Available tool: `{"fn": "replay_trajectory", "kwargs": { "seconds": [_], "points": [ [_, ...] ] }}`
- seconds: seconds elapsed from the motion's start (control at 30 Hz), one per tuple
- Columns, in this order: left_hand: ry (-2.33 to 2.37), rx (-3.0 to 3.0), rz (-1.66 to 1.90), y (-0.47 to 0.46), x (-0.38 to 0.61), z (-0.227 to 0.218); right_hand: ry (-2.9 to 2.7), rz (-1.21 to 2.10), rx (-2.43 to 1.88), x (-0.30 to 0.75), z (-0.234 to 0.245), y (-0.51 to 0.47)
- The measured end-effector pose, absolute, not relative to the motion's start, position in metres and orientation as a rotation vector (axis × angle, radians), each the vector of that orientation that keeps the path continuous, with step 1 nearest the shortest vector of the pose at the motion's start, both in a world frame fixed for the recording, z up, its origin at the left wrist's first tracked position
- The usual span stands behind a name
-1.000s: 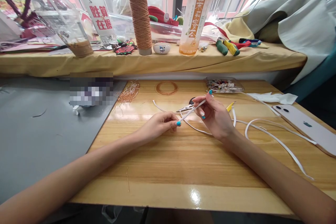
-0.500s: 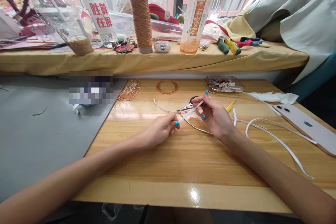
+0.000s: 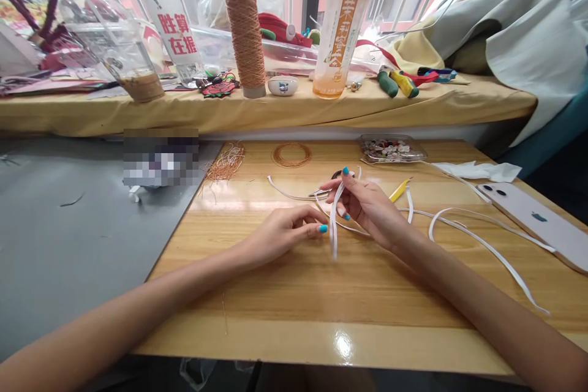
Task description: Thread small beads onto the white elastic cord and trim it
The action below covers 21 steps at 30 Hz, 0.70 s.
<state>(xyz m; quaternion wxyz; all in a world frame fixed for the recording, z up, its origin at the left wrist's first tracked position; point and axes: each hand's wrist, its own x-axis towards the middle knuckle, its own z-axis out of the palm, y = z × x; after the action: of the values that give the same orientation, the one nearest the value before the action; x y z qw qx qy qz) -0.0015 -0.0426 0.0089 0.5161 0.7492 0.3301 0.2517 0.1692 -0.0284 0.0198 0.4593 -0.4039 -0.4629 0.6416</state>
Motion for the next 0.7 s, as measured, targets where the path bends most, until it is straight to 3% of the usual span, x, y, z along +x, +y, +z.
{"fn": "replay_trajectory", "kwargs": {
  "seconds": [0.3, 0.5, 0.7],
  "points": [
    [0.849, 1.505, 0.653, -0.039, -0.003, 0.005, -1.187, 1.648, -1.032, 0.157, 0.016, -0.033],
    [0.944, 1.32, 0.986, -0.033, -0.006, 0.004, -1.693, 1.678, -1.171, 0.162, 0.02, -0.036],
    [1.134, 1.48, 0.985, -0.032, -0.009, 0.001, -1.825, 1.556, -1.203, 0.162, 0.014, -0.038]
  ]
}}
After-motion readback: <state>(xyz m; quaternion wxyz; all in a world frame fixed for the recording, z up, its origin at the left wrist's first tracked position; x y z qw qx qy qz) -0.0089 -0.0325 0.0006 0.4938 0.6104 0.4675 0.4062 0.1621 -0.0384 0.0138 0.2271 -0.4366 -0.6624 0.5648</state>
